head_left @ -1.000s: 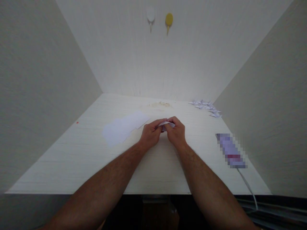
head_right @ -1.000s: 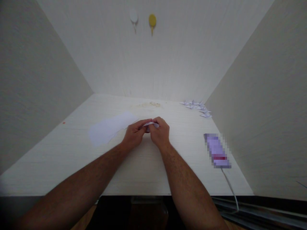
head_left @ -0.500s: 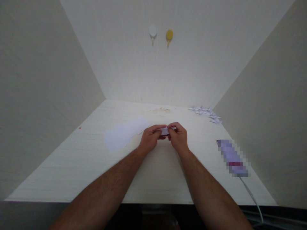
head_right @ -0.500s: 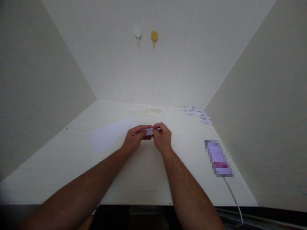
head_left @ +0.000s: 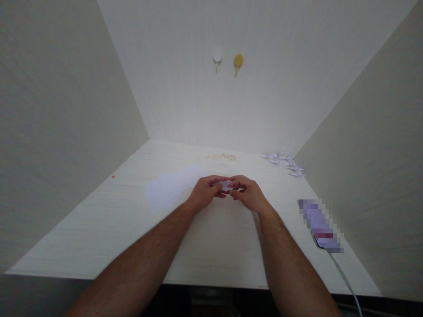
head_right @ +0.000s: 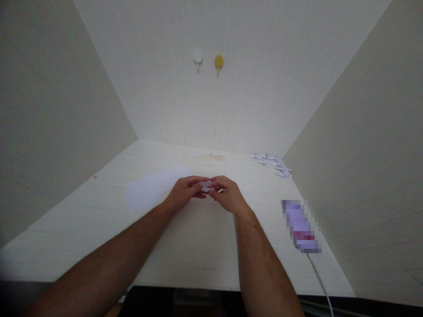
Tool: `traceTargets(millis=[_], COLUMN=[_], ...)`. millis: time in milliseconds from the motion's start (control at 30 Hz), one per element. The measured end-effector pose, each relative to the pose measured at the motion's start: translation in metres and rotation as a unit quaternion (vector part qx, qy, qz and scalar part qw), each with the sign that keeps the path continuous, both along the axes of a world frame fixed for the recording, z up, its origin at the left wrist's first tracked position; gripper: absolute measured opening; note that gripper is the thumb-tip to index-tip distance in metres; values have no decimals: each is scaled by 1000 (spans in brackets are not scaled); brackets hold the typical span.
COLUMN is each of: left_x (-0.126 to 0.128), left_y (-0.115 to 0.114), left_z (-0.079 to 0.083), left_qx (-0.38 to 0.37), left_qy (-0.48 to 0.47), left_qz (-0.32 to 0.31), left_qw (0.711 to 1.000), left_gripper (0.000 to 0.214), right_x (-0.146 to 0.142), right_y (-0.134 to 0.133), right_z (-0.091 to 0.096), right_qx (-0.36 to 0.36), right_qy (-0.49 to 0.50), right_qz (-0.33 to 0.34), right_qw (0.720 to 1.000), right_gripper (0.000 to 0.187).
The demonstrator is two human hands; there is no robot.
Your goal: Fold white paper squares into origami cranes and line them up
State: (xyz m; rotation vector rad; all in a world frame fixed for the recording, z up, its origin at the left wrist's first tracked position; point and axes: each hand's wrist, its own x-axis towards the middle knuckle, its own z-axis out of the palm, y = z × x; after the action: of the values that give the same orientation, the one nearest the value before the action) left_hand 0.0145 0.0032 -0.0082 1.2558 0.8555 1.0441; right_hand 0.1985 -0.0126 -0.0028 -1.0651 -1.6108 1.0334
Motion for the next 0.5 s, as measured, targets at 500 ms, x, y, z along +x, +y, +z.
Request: traceTargets(millis=[500], left_x=[4], left_y=[-3], left_z=[3], left_qx=[-47], left_qy=[-41], left_qz=[36], left_qw=[997], left_gripper=[32], right_x=[-7], right_y=[3], right_z=[-2], right_qx=[-35], right_qy=[8], right_qz=[-101], right_qw=[994], right_gripper=[14])
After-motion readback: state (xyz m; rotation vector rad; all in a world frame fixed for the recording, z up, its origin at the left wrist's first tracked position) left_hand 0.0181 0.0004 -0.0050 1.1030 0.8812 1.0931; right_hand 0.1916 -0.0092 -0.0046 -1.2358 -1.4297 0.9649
